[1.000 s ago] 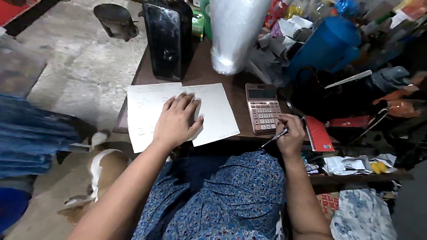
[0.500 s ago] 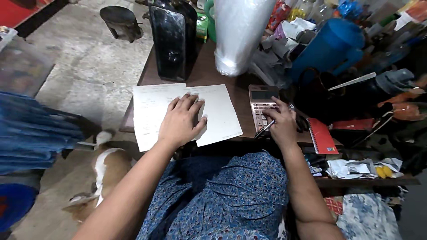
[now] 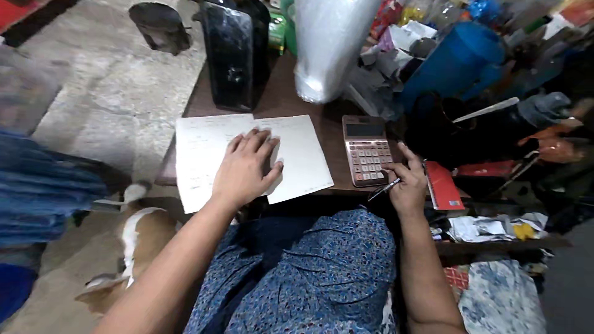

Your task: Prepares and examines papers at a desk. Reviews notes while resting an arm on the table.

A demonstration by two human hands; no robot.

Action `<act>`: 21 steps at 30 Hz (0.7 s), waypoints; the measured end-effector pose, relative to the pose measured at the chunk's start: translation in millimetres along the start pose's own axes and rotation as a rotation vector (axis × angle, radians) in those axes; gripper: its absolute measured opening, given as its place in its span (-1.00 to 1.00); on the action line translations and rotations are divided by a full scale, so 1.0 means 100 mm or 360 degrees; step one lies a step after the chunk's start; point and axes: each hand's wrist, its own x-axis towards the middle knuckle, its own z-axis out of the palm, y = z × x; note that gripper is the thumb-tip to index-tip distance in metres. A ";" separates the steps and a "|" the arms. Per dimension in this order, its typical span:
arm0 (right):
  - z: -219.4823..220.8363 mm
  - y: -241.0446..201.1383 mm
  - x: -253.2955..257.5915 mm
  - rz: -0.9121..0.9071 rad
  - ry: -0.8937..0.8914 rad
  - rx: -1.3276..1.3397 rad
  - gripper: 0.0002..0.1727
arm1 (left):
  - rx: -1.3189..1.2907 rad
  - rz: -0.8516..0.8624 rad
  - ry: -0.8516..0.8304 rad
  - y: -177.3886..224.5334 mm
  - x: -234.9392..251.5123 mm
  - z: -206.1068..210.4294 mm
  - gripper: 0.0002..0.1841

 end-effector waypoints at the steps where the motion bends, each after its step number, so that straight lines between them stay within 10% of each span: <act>1: -0.02 0.01 -0.03 -0.0004 0.0002 0.0005 -0.78 | 0.0004 0.0007 0.0007 0.00 0.00 0.00 -0.32; 21: 0.16 -0.15 0.14 -0.0214 -0.0232 0.0087 -0.80 | 0.0061 -0.0034 -0.0004 -0.01 0.00 0.00 -0.31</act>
